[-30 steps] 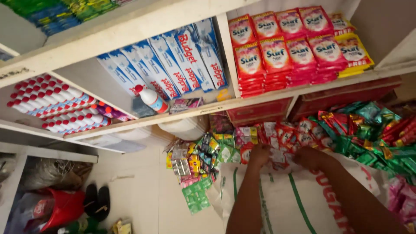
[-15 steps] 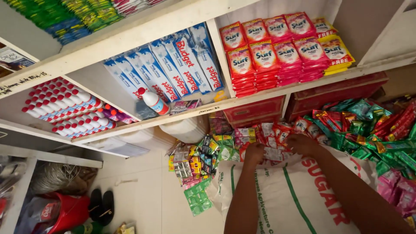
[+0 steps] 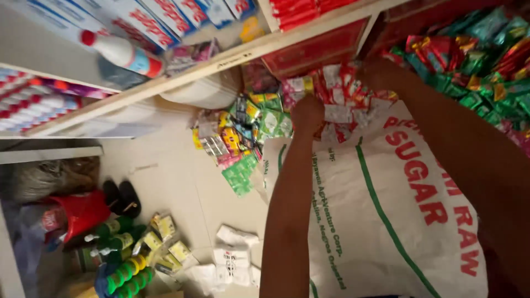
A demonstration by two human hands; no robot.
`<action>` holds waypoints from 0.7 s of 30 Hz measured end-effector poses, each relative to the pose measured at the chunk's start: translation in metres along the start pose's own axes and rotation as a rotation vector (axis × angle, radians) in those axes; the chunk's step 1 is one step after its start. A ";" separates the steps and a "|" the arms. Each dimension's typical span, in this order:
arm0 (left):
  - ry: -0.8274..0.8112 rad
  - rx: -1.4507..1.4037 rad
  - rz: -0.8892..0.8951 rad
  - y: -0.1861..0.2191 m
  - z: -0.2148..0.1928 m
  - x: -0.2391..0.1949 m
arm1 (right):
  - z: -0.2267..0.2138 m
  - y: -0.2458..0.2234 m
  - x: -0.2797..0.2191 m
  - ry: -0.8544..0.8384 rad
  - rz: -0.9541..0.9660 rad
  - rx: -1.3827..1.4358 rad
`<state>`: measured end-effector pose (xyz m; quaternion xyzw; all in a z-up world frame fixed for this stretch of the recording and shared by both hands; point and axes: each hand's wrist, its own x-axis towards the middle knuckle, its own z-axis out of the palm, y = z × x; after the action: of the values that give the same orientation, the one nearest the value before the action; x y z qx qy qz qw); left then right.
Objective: Picking up individual detergent sachets from the floor and shelves and placing them into a large white plastic bag.
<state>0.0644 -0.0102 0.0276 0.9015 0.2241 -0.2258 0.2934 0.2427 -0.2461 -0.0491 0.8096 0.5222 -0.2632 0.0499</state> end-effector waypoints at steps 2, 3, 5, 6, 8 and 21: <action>0.139 -0.071 0.041 -0.009 0.008 0.026 | 0.012 0.005 0.027 0.333 0.184 0.293; 0.115 -0.073 0.029 -0.007 0.008 0.036 | 0.023 0.009 0.038 0.310 0.187 0.307; 0.046 -0.057 -0.094 -0.008 0.004 0.059 | 0.042 0.016 0.067 0.144 0.032 -0.311; 0.027 -0.056 -0.109 -0.019 0.017 0.077 | 0.048 0.015 0.078 0.128 0.023 -0.296; 0.114 -0.001 -0.073 -0.040 0.046 0.112 | 0.063 0.013 0.097 0.090 0.018 -0.371; -0.010 -0.001 -0.256 -0.112 0.148 0.156 | 0.157 -0.100 0.147 -0.087 0.204 0.133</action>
<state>0.0882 0.0199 -0.2120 0.8642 0.3359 -0.2660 0.2639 0.1431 -0.1361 -0.2346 0.8479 0.4161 -0.3254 0.0452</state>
